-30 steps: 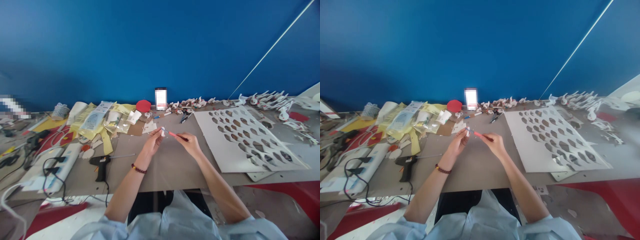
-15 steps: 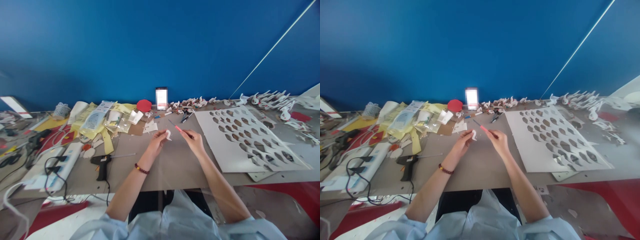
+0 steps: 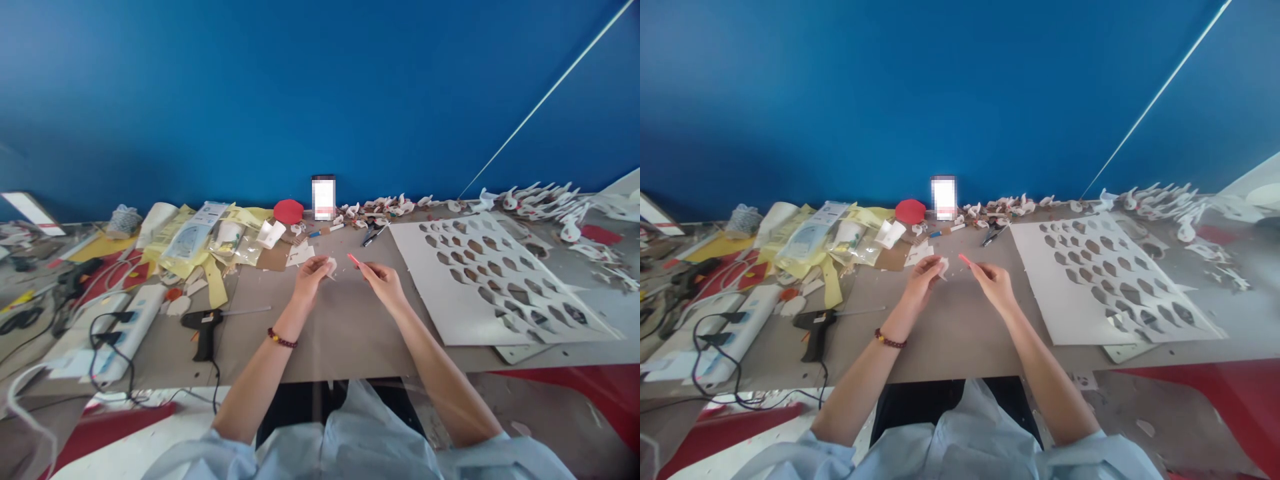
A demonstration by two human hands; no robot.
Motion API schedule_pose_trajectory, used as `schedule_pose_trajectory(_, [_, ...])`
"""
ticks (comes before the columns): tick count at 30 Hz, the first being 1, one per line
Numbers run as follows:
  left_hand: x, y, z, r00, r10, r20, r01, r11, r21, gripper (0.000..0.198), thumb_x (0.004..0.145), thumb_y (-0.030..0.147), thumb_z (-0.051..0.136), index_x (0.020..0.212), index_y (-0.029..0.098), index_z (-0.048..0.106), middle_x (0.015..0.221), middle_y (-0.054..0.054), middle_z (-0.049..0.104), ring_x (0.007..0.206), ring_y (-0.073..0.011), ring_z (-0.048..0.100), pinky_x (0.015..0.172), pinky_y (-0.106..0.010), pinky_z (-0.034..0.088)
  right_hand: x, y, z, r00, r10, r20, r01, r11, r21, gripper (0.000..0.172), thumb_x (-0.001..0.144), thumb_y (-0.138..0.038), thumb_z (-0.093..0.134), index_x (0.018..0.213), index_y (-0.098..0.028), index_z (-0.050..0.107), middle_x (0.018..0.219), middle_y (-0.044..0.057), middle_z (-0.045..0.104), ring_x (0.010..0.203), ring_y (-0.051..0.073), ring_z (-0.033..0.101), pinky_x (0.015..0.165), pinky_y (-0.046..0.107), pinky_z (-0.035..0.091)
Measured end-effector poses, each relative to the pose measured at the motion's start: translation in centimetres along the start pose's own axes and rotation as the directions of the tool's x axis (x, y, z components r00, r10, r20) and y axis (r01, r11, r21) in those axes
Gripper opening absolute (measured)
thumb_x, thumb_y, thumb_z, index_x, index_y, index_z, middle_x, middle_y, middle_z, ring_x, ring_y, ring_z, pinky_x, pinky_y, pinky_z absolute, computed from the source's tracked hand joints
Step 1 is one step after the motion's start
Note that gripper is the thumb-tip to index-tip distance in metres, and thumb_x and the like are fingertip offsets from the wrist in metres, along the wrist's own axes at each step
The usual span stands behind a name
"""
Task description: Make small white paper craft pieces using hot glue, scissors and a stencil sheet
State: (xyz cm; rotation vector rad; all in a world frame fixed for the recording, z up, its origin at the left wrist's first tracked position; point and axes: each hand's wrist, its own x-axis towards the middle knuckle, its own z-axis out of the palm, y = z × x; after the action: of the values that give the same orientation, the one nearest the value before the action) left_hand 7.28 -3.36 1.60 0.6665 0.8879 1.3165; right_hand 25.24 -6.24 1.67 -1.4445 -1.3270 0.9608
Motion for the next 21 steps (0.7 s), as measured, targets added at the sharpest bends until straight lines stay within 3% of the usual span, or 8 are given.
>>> schedule_pose_trajectory(7, [0.15,-0.21,-0.26,1.0,0.001,-0.012,0.0,0.999,0.048,0.031,0.051,0.027,0.084,0.077,0.017,0.071,0.074,-0.001,0.07,0.068,-0.0103,0.062,0.06,-0.02,0.045,-0.03,0.09,0.17,0.999,-0.01,0.032,0.011,1.0,-0.02,0.043,0.075,-0.053,0.058,0.087,-0.014,0.073,0.064,0.002,0.06,0.057,0.012,0.049,0.049,0.023,0.032])
schedule_pose_trajectory(21, [0.11,0.47,0.03,0.996,-0.091,-0.009,0.089,0.988,-0.122,0.023,0.054,0.022,0.083,0.072,0.017,0.069,0.066,0.002,0.067,0.062,-0.0085,0.062,0.067,-0.023,0.049,-0.19,-0.08,0.14,0.993,-0.1,0.069,0.106,0.99,-0.091,0.037,0.075,-0.049,0.059,0.083,-0.016,0.075,0.071,0.005,0.065,0.064,0.017,0.055,0.054,0.026,0.037])
